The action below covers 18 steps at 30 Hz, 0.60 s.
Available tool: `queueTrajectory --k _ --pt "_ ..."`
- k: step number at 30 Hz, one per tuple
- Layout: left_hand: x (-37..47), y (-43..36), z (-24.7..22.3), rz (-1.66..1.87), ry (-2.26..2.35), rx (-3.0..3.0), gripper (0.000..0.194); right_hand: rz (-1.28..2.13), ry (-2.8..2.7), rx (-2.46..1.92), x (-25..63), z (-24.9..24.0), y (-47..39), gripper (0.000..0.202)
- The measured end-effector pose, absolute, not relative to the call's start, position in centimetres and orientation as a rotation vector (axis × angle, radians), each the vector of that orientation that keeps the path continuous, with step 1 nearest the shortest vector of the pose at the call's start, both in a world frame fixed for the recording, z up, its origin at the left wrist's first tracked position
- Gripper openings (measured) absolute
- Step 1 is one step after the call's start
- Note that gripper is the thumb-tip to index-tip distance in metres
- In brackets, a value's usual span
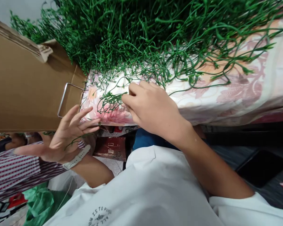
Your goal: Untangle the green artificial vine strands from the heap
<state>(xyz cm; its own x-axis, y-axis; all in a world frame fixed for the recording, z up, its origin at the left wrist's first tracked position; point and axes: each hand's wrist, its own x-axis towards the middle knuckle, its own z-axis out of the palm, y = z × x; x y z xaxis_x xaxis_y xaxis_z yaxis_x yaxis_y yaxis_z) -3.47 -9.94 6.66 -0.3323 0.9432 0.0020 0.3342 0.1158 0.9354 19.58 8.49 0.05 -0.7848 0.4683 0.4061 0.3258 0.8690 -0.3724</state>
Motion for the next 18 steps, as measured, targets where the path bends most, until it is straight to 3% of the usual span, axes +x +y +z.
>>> queueTrajectory --k 5,10,13,18 --pt "-4.5 -9.6 6.5 1.134 1.696 1.208 0.094 0.385 -2.536 -0.6 19.6 0.2 8.4 0.02" --pt "-1.1 -6.0 4.8 1.056 2.282 1.567 0.048 0.366 -2.509 -0.587 19.7 0.0 8.4 0.019" --pt "0.9 -3.8 3.6 0.934 2.333 1.736 0.027 0.337 -2.501 -0.583 19.7 -0.1 8.4 0.019" --pt "2.5 -1.7 2.1 1.366 2.058 1.458 0.041 0.298 -2.493 -0.572 19.8 -0.2 8.3 0.02"
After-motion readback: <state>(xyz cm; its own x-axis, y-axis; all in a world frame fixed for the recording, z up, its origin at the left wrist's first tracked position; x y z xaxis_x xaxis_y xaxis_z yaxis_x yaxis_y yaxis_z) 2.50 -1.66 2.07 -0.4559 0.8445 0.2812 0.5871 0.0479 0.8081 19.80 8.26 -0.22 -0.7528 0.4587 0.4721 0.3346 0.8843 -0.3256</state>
